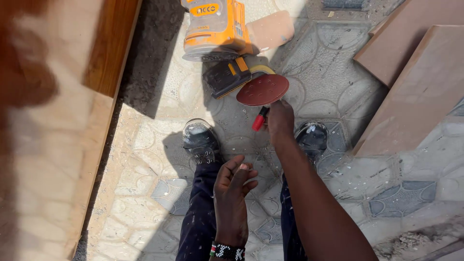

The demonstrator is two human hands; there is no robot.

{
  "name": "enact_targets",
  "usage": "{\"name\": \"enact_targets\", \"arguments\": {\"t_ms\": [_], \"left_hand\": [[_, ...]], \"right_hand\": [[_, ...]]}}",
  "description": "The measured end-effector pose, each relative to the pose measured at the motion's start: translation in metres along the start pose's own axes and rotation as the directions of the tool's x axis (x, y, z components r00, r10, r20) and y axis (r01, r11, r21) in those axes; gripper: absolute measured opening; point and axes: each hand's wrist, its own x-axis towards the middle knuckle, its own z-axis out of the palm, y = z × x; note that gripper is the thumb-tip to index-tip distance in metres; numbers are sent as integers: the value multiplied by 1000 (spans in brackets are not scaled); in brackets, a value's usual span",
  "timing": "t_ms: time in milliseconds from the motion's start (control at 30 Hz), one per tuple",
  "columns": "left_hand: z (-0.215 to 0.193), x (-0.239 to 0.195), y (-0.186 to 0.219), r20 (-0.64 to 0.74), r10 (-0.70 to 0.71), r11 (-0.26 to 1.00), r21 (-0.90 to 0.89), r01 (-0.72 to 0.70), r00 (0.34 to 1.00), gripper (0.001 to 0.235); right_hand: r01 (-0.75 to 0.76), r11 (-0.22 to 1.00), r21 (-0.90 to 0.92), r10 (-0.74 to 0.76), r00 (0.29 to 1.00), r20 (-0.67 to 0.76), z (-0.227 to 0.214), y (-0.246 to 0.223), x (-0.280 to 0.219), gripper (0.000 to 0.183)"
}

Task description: The person aligns and fits wooden panels together to form a furniture structure. They then use masking tape and a red marker to label specific circular holes on the panels with letters.

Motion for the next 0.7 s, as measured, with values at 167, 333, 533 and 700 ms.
{"name": "enact_targets", "arguments": {"t_ms": [167, 333, 533, 700], "left_hand": [[3, -4, -6, 32, -14, 1000, -15, 15, 999, 47], [1, -5, -8, 119, 37, 996, -80, -28, 992, 51], [2, -12, -2, 112, -1, 995, -99, 12, 994, 50], [3, -14, -2, 146, 21, 995, -98, -6, 989, 53]], "right_hand": [[314, 855, 412, -375, 924, 73, -20, 37, 24, 17], [728, 664, -173, -700, 686, 199, -9, 41, 17, 33], [686, 183, -704, -704, 591, 394, -19, 41, 43, 59], [713, -1, -702, -701, 500, 509, -48, 41, 63, 45]]}}
